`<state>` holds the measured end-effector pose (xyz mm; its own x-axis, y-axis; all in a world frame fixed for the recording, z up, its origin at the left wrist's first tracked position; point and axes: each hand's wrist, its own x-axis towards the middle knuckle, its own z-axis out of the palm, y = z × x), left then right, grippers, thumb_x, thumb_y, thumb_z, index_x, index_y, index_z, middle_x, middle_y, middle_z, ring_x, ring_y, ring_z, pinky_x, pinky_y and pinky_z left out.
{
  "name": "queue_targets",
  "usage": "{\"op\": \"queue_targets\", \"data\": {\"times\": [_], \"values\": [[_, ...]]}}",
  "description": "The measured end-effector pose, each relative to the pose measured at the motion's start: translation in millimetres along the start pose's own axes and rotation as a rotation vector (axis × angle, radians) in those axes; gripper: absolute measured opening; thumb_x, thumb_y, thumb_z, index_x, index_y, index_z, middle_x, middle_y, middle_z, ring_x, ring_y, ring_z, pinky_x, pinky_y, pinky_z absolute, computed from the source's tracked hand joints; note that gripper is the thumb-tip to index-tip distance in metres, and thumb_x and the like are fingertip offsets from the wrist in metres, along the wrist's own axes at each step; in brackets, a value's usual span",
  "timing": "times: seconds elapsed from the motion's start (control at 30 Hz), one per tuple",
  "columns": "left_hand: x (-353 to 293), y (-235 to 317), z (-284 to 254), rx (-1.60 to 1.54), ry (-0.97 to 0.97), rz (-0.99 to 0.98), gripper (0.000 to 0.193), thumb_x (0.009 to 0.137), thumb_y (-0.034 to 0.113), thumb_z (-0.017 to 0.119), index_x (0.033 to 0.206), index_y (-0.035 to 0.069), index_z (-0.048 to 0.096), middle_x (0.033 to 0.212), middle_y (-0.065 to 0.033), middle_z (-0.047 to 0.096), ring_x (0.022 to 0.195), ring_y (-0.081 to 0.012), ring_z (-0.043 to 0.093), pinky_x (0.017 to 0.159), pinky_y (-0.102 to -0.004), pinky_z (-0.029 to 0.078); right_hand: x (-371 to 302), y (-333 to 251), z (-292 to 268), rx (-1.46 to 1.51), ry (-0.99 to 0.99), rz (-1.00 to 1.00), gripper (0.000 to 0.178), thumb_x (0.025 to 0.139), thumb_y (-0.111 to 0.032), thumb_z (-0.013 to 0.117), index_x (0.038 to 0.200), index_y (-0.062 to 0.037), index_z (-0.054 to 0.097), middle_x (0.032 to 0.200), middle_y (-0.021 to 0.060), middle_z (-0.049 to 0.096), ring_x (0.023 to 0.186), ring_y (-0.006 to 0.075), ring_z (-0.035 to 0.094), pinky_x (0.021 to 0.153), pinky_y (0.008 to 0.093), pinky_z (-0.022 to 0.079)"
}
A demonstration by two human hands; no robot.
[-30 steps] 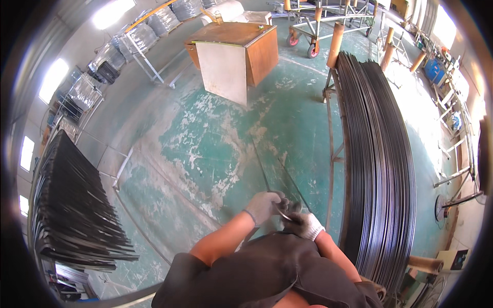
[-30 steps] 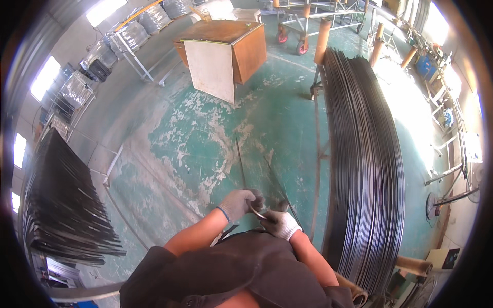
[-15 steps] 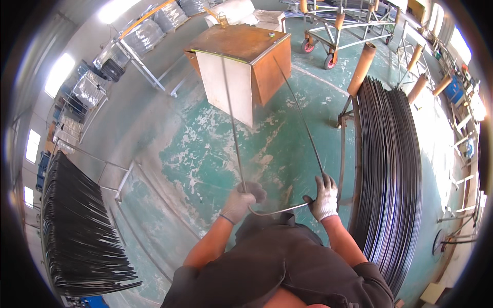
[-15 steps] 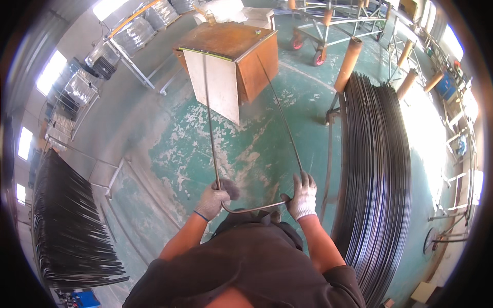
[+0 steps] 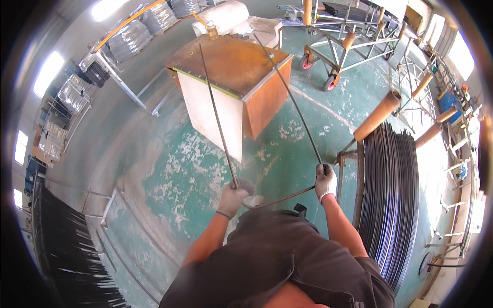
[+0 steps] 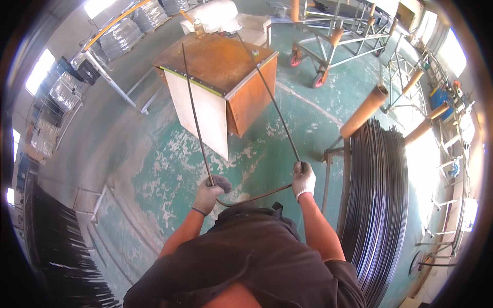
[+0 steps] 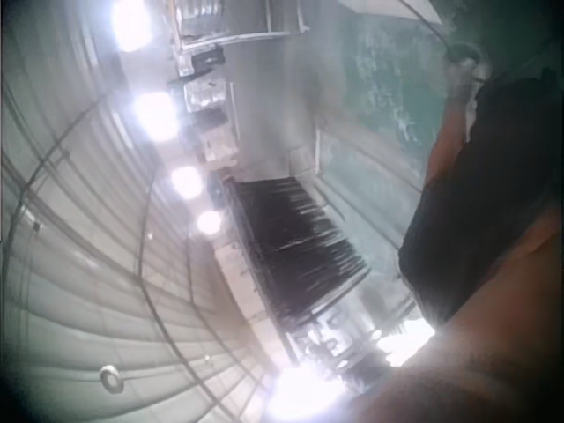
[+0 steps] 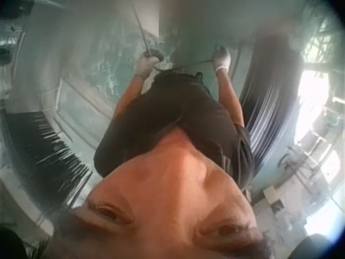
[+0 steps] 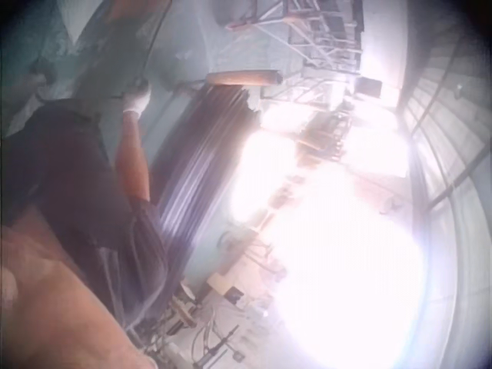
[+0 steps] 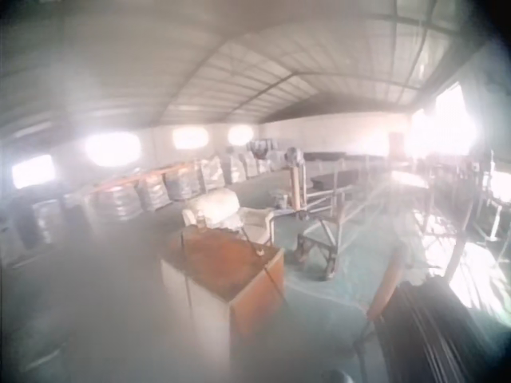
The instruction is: The person operates a manual bending machine to bend long metal rods into curved shapes. They repeatedly load rods into the machine, activate the bending mechanism, remove the bent rods, and measure one with a tape measure.
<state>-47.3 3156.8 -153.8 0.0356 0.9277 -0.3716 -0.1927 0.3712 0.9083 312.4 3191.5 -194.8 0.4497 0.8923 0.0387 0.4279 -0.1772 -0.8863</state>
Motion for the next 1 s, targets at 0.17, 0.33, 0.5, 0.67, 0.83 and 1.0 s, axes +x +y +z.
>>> {"op": "queue_targets", "data": {"times": [0.17,0.33,0.5,0.67,0.83,1.0], "values": [[117.1,23.8,-0.2,0.171,0.068,-0.025,0.041,0.077,-0.008,0.060,0.118,-0.008,0.067,0.105,-0.0163,0.077,0.096,-0.0270,0.076,0.093,-0.0396,0.062,112.5,-21.8,50.5,-0.110,-0.029,-0.047,0.034,0.109,-0.033,0.063,0.111,-0.0004,0.070,0.094,0.0246,0.072,0.085,0.0375,0.069,0.082,0.0429,0.055],[229.1,45.4,14.4,0.165,0.181,-0.010,0.035,0.082,-0.001,0.064,0.117,-0.005,0.068,0.102,-0.0120,0.076,0.093,-0.0222,0.073,0.088,-0.0355,0.059,241.5,-26.2,115.1,-0.084,-0.069,-0.100,0.035,0.108,-0.034,0.065,0.109,-0.0001,0.071,0.091,0.0226,0.073,0.082,0.0348,0.070,0.081,0.0423,0.056],[327.6,71.5,42.5,0.135,0.413,-0.067,0.034,0.083,-0.002,0.064,0.117,-0.005,0.067,0.103,-0.0135,0.077,0.093,-0.0216,0.073,0.084,-0.0348,0.059,378.2,-46.5,186.2,-0.145,-0.183,-0.137,0.032,0.105,-0.033,0.068,0.113,-0.0022,0.074,0.097,0.0245,0.076,0.093,0.0437,0.075,0.083,0.0454,0.057],[400.8,99.0,51.3,0.100,0.586,-0.037,0.034,0.084,0.002,0.065,0.117,-0.007,0.067,0.100,-0.0153,0.076,0.087,-0.0252,0.075,0.079,-0.0368,0.061,482.5,-69.8,248.9,-0.182,-0.355,-0.167,0.032,0.105,-0.034,0.066,0.112,-0.0040,0.074,0.099,0.0253,0.076,0.097,0.0453,0.074,0.085,0.0466,0.058],[471.9,108.4,40.6,0.179,0.703,-0.137,0.032,0.085,0.004,0.068,0.115,-0.006,0.067,0.097,-0.0134,0.074,0.082,-0.0230,0.074,0.073,-0.0365,0.060,550.2,-87.3,315.9,-0.226,-0.437,-0.199,0.032,0.105,-0.036,0.064,0.111,-0.0065,0.074,0.101,0.0250,0.076,0.098,0.0476,0.072,0.086,0.0518,0.057],[549.3,94.5,10.3,0.221,0.761,-0.200,0.023,0.086,0.007,0.071,0.107,-0.002,0.072,0.092,-0.0126,0.077,0.082,-0.0229,0.075,0.075,-0.0362,0.059,606.1,-94.6,382.1,-0.359,-0.520,-0.169,0.035,0.105,-0.041,0.063,0.116,-0.0086,0.074,0.102,0.0272,0.076,0.101,0.0477,0.073,0.089,0.0537,0.058]]}}
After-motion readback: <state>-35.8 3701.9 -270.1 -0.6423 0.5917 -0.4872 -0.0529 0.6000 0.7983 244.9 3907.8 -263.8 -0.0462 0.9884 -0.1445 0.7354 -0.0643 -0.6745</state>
